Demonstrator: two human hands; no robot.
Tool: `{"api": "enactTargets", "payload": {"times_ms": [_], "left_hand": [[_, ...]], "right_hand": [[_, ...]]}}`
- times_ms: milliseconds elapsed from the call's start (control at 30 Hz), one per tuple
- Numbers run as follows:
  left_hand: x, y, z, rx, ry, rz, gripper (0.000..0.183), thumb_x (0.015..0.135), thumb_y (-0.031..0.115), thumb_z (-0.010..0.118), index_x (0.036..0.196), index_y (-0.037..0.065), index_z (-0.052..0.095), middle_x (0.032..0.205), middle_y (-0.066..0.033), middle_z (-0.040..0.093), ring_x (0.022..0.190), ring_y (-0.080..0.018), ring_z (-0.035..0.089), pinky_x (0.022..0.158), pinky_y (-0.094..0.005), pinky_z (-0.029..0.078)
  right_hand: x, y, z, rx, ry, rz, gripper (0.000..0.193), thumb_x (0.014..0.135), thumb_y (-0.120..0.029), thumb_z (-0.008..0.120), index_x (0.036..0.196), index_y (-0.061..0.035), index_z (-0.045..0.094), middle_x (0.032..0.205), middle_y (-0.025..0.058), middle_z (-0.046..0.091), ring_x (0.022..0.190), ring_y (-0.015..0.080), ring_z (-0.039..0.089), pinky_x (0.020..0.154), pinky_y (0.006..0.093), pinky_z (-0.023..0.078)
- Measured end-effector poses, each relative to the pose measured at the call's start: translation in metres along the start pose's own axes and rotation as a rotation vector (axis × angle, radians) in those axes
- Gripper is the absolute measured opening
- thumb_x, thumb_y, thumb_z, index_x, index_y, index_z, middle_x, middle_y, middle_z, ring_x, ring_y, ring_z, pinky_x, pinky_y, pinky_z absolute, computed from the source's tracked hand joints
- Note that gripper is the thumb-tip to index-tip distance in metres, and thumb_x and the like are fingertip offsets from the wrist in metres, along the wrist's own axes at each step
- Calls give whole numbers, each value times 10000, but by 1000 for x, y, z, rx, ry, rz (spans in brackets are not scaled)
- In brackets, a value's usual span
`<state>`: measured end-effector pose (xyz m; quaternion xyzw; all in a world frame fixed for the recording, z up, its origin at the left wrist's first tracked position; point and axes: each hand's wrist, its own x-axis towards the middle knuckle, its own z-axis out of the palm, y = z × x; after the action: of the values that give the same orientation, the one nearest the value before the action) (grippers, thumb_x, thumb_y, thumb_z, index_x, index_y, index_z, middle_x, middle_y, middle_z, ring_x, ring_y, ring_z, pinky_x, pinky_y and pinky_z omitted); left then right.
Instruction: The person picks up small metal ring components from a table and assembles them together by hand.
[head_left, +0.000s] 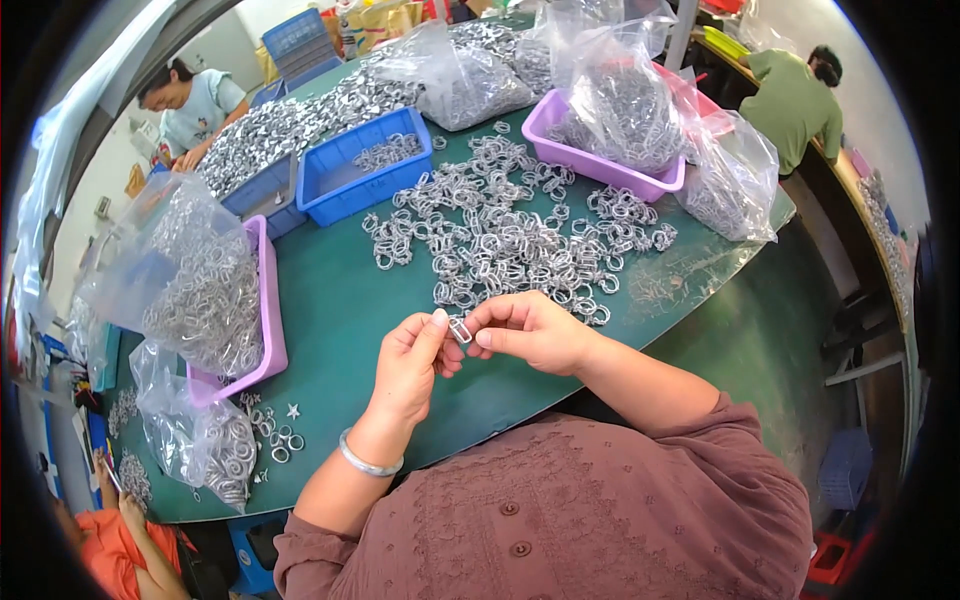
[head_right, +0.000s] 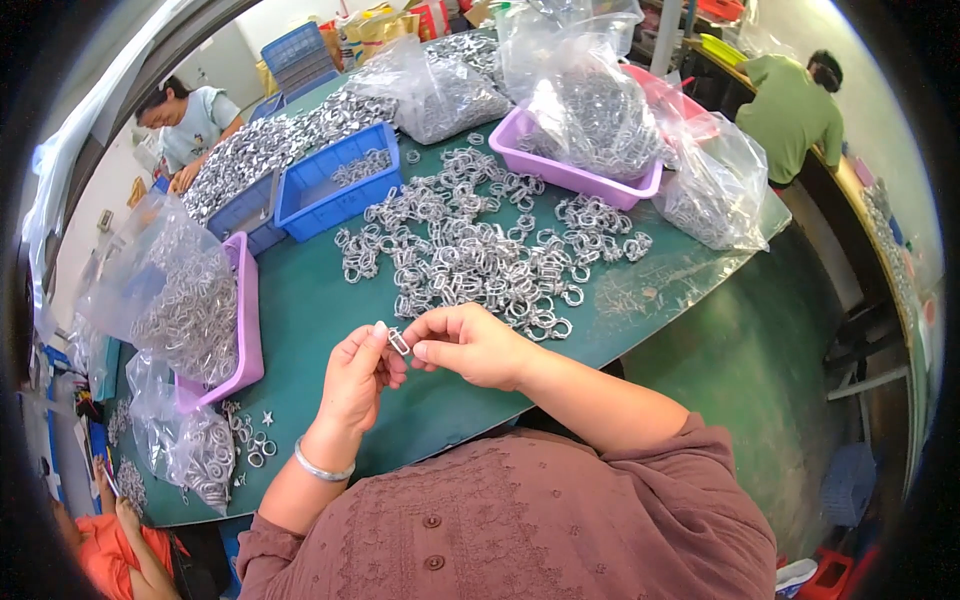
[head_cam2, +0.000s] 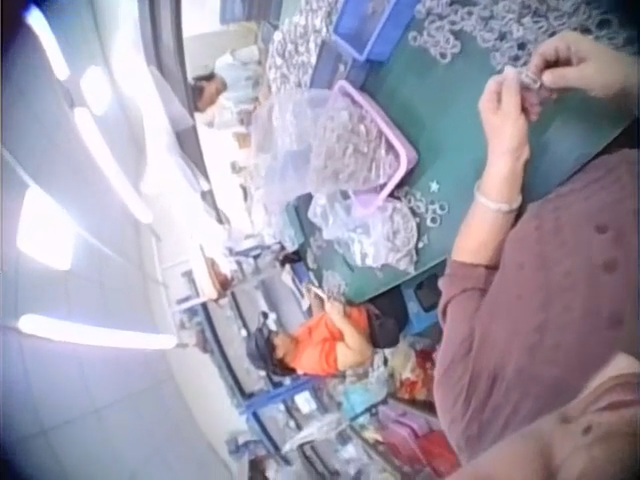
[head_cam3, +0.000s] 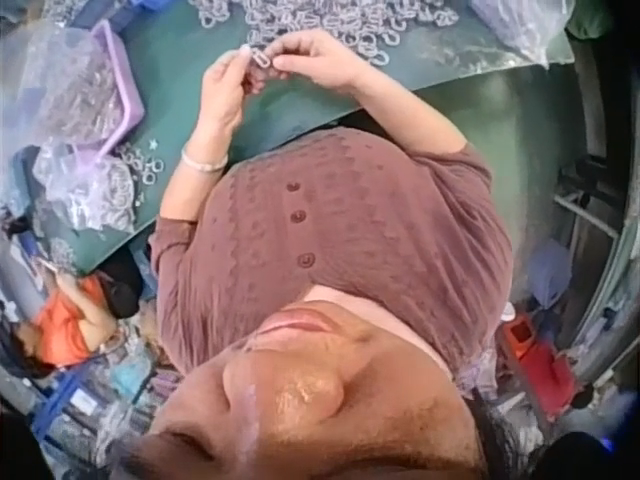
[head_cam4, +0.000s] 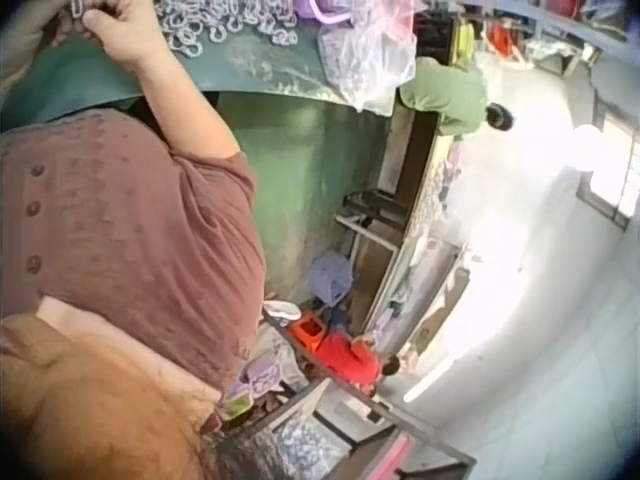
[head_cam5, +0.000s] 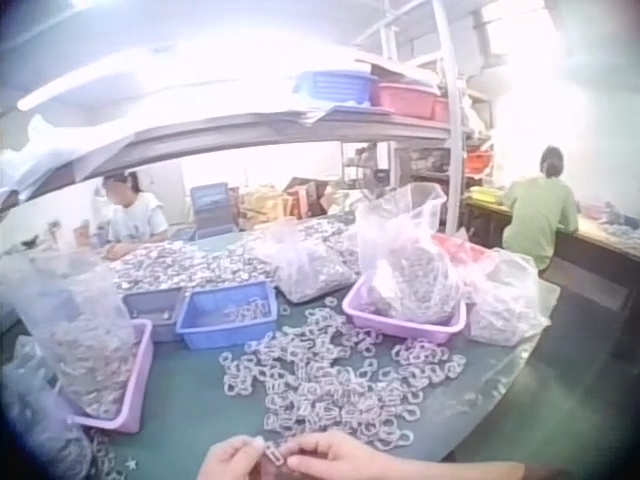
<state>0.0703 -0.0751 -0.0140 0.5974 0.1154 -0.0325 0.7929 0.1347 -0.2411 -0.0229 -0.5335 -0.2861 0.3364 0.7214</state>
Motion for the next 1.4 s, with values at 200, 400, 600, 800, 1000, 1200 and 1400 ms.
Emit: {"api": "enactTargets", "payload": {"times_ms": [200,400,600,800,1000,1200,1400], "left_hand": [[-2,-1,-5,45,28,8,264,874,295,502,730,74,530,592,-22,542,502,-93,488,469,-205,376],[-4,-1,-4,40,36,21,258,872,289,507,728,76,537,588,-20,541,497,-91,485,466,-204,375],[-5,-3,-3,48,42,80,256,869,270,518,714,69,545,584,-20,536,497,-85,476,461,-206,368],[-3,-2,2,78,-4,102,302,901,281,451,825,9,557,623,-52,543,522,-105,480,489,-219,382],[-12,-8,-24,167,65,147,281,907,271,428,879,22,555,615,-47,533,512,-108,477,479,-210,378],[-23,-14,-51,101,201,130,252,898,254,447,890,27,557,630,-43,543,522,-119,491,490,-219,398],[-51,-8,-67,44,270,163,210,888,198,470,938,13,555,706,-54,572,602,-124,529,542,-231,427]], "right_hand": [[3,0,7,-28,-13,8,170,822,-85,551,964,6,573,849,25,587,745,76,512,690,234,434],[2,1,8,33,-15,-3,161,823,-80,567,963,-3,587,867,37,602,767,84,537,714,231,445],[-1,-2,10,16,4,12,142,836,-102,551,943,-15,584,841,14,588,751,76,521,690,226,435],[-7,-1,-3,30,37,-71,120,834,-96,549,921,-19,580,809,11,581,732,83,531,673,230,444],[-39,-73,-88,-235,447,-317,95,807,-63,575,890,-21,592,797,19,594,720,85,554,674,234,465],[-101,-155,-246,-1172,1198,-586,110,786,-81,574,867,-14,604,760,35,606,704,102,550,657,243,443],[-104,-177,-301,-1483,1433,274,412,669,-230,665,1041,-70,590,1073,151,575,999,272,546,864,364,408]]}}
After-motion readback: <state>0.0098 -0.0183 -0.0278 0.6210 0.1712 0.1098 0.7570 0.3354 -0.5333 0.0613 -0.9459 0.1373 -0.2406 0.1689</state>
